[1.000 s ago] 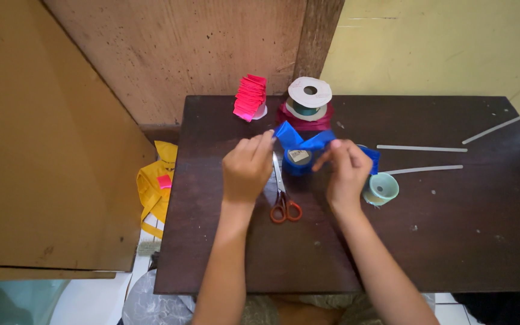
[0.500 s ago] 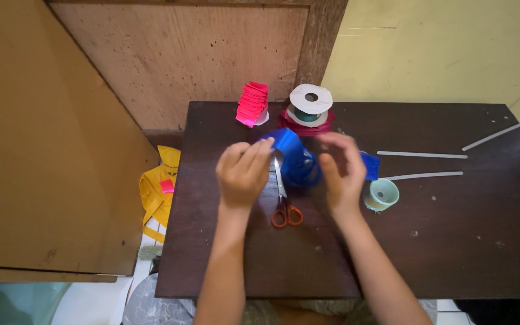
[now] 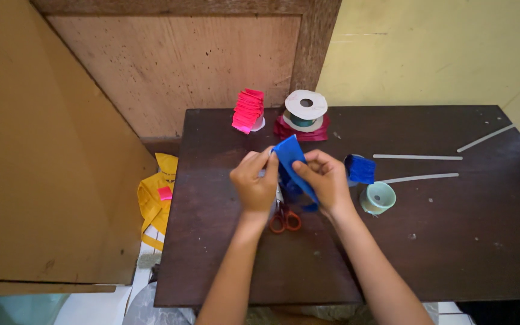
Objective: Preparing multiple strips of blue ribbon by wrapping them around a card template and cutting them with scissors.
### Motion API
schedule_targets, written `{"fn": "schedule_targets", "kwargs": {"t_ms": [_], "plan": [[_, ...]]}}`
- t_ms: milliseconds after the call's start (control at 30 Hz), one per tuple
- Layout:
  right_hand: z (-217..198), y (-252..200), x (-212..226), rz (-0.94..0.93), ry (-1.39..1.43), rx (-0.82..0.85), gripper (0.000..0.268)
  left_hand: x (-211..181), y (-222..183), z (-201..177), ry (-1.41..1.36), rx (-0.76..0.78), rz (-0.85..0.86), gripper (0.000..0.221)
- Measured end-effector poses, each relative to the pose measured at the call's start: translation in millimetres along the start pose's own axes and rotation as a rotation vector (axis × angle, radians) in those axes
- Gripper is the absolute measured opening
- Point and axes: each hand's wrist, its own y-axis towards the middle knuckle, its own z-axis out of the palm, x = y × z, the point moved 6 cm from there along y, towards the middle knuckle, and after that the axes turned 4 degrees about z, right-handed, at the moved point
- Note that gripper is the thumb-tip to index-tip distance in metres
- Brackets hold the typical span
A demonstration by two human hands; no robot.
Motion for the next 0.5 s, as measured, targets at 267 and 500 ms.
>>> {"fn": "schedule_targets", "kwargs": {"t_ms": [267, 500], "plan": [[2.5, -2.2, 2.9, 0.073, -0.168, -0.052, 0.021, 81.3, -45.5, 0.4, -0.161, -0.154, -0.612, 0.016], [-5.9, -2.8, 13.7, 0.107, -0.32, -0.078, 0.032, 92.5, -53.9, 3.4, -0.247, -0.226, -0.791, 0.019]]}}
